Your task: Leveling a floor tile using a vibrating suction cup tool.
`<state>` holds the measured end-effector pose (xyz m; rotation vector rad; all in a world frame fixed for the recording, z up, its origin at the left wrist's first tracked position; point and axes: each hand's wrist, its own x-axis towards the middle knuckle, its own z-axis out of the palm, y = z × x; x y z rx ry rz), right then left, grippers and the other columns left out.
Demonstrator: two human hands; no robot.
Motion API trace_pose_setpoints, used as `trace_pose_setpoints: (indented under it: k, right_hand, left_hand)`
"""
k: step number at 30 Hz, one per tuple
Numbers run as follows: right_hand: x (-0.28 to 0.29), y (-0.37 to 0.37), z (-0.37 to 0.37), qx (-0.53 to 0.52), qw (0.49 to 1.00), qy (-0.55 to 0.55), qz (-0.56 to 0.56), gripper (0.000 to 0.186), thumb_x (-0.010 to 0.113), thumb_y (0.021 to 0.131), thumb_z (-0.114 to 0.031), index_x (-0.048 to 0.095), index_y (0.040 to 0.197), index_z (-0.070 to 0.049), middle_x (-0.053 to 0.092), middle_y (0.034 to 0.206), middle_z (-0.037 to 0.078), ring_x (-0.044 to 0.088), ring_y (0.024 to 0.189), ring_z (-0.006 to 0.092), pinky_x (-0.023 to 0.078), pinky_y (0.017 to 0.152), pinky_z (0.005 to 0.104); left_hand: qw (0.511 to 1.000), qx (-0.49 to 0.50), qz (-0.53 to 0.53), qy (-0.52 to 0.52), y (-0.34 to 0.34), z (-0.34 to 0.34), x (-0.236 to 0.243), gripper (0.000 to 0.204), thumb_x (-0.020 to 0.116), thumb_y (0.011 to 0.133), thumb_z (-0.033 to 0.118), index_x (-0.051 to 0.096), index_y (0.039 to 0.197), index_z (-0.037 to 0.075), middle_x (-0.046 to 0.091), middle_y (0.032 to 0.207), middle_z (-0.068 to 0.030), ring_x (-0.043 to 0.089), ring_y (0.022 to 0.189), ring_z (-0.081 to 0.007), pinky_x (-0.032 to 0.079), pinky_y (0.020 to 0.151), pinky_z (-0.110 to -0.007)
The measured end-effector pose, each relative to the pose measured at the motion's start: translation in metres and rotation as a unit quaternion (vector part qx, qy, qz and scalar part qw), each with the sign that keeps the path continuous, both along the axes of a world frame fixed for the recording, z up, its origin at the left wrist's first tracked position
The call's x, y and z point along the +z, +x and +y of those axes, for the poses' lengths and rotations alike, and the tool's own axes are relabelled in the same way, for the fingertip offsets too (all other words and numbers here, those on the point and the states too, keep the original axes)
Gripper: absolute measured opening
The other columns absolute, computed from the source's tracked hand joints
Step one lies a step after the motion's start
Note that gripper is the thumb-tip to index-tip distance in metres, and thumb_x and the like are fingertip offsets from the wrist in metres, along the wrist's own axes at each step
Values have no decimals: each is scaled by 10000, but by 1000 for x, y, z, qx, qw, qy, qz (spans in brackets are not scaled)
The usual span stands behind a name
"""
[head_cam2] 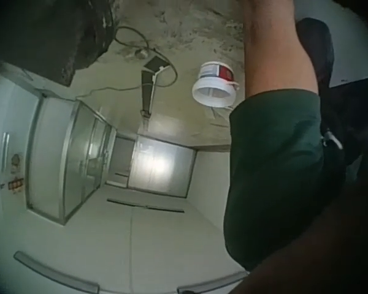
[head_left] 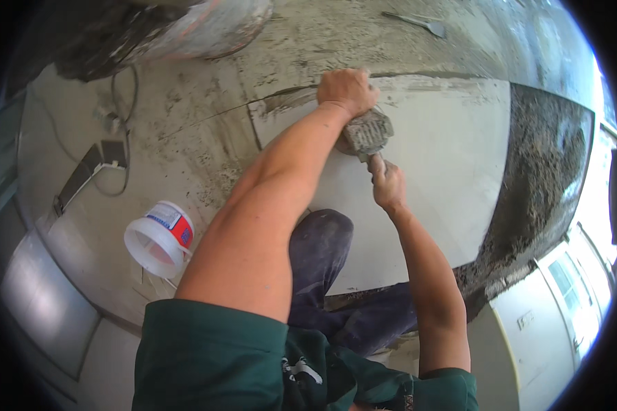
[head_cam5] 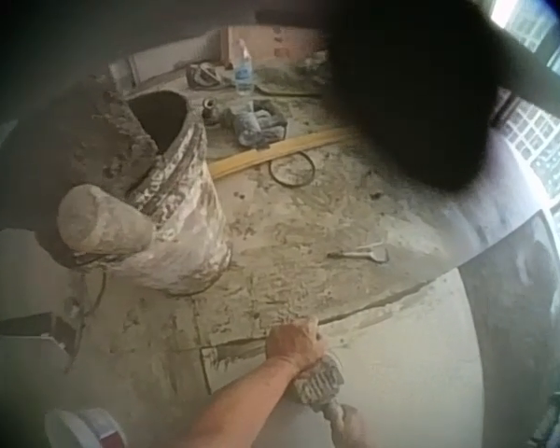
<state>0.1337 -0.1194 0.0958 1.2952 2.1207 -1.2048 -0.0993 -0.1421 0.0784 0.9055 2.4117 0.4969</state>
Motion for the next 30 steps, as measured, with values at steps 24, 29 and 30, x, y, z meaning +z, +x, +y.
trace_pose_setpoints:
  k: [24, 29, 30]
  right_hand:
    - [-6, 4, -2, 15, 999, -2, 31, 660, 427, 990, -609, 713, 830, -36, 662, 755, 240, 661, 806, 443, 506, 757, 485]
    - [-7, 3, -3, -3, 999, -19, 39, 644, 420, 1002, -572, 697, 828, -17, 648, 704, 206, 663, 749, 405, 507, 729, 471]
    - [-4, 2, -2, -9, 999, -28, 28, 639, 423, 1005, -560, 699, 834, -9, 649, 702, 201, 667, 744, 388, 507, 728, 461]
  left_hand:
    - [1000, 3, 1, -25, 0, -2, 1, 362, 617, 808, 441, 741, 953, 133, 754, 912, -152, 733, 883, -338, 570, 809, -455]
    - [1000, -7, -2, -19, -3, -4, -2, 375, 613, 820, 445, 739, 985, 133, 756, 940, -144, 734, 899, -327, 571, 818, -449]
    - [1000, -9, -8, -21, -2, -2, -2, 377, 609, 825, 448, 737, 988, 134, 756, 946, -143, 733, 904, -325, 572, 818, -447]
